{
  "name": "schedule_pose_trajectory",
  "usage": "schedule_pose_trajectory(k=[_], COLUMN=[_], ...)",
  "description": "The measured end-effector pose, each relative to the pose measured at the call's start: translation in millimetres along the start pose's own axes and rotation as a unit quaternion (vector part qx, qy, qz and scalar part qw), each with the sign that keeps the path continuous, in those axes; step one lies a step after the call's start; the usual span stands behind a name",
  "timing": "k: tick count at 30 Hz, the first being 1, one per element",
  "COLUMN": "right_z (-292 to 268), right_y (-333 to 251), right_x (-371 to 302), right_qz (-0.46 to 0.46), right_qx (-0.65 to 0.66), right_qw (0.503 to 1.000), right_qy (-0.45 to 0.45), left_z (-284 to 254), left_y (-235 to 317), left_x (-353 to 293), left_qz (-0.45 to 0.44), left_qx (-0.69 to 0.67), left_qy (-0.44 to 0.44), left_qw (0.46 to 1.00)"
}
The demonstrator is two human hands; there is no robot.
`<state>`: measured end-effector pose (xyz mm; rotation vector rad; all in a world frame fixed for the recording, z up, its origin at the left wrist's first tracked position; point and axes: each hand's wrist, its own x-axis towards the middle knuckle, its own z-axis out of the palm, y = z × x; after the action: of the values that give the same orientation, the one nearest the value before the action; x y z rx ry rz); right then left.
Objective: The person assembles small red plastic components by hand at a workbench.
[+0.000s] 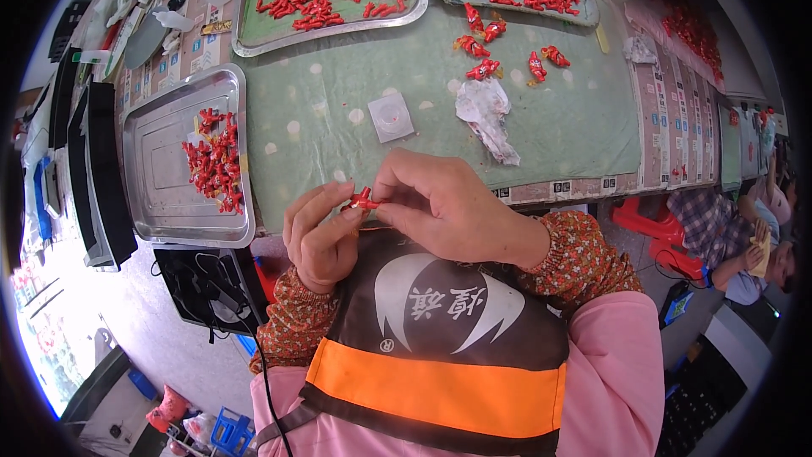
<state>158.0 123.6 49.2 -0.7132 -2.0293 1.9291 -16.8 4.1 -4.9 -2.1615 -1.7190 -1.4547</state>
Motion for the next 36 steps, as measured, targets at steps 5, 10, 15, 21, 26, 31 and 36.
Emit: schedule_pose_trajectory(k=[5,10,15,21,26,31,36], right_z=[0,-5,-7,-3,2,6,9], right_y=[-6,-1,3,6,8,9,11], right_x=[2,6,11,13,12,11,13], right_qz=[-0.038,-0.086,-0.145,-0.171,-0.182,-0.180,-0.180], right_qx=[-0.068,-0.132,-0.193,-0.238,-0.249,-0.250,-0.241], right_qw=[0.996,0.987,0.969,0.953,0.946,0.944,0.946], right_qy=[0.034,0.038,0.058,0.077,0.101,0.117,0.124], left_z=[5,6,-2,1,2,3,2], left_y=[1,17,14,9,9,8,7], left_x=[-2,2,8,3,4,4,5], left_qz=[-0.100,-0.455,-0.528,-0.557,-0.567,-0.572,-0.569], left_qx=[-0.119,-0.452,-0.545,-0.593,-0.607,-0.610,-0.609], left_qy=[-0.014,0.047,-0.029,-0.050,-0.051,-0.055,-0.056], left_qw=[0.988,0.766,0.651,0.579,0.555,0.546,0.550])
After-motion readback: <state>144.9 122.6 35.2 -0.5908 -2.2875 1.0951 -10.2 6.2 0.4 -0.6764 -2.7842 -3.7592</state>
